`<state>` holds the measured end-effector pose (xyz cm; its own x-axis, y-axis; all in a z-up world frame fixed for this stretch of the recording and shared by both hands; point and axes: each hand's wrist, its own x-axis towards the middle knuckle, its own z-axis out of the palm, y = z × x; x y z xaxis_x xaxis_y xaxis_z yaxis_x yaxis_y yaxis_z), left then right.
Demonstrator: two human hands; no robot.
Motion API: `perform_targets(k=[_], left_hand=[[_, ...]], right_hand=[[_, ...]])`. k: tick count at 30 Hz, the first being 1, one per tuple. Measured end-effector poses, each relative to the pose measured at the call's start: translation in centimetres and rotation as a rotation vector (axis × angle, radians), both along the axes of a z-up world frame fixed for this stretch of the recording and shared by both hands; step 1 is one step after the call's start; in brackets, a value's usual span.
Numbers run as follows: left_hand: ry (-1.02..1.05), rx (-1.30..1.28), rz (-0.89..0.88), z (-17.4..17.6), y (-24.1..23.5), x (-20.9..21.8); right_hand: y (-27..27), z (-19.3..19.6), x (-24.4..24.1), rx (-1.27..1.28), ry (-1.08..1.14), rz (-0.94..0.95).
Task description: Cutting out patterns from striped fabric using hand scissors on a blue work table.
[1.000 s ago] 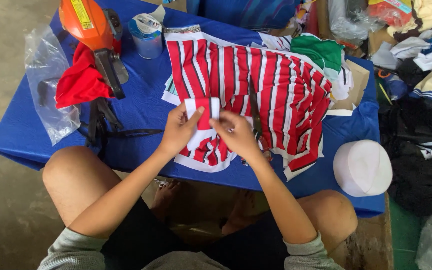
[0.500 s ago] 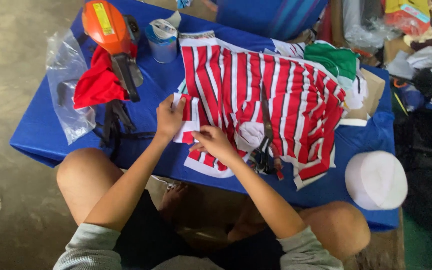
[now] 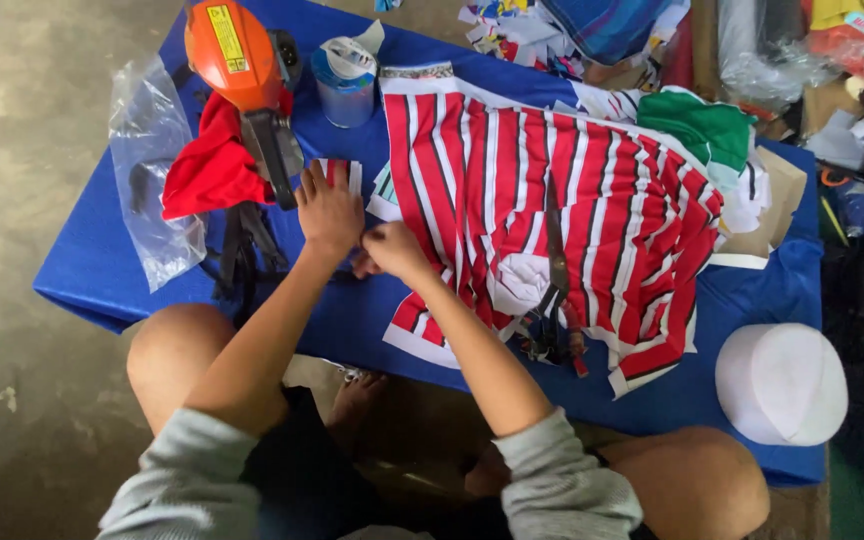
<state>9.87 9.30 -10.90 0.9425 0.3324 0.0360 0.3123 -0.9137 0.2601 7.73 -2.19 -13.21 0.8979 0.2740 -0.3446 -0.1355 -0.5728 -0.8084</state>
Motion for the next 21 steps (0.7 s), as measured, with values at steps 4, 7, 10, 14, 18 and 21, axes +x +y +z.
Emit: perform_targets(k=[4, 7, 10, 14, 18, 21], left_hand=[[0.074, 0.166, -0.077, -0.7, -1.0, -3.5], [0.148, 0.178, -0.143, -1.8, -2.0, -5.1], [0.143, 0.237, -0.217, -2.2, -2.0, -6.2], [0.16, 0.295, -0.269, -2.4, -0.5, -6.6], [0.187, 0.329, -0.221, -2.2, 0.7, -6.4], [0.144, 0.266, -0.245, -0.5, 0.2, -6.2]], right_hand=[[-4.4, 1.7, -0.2, -0.014, -0.046, 0.079], [-6.8, -0.3, 0.6, -0.329, -0.289, 0.214], [-8.4, 1.9, -0.8, -0.51, -0.443, 0.198], [-9.1, 3.9, -1.5, -0.594, -0.444, 0.144], [-9.2, 1.5, -1.1, -0.721, -0.66, 0.07], [-9.0, 2.7, -1.8, -0.816, -0.846, 0.052]])
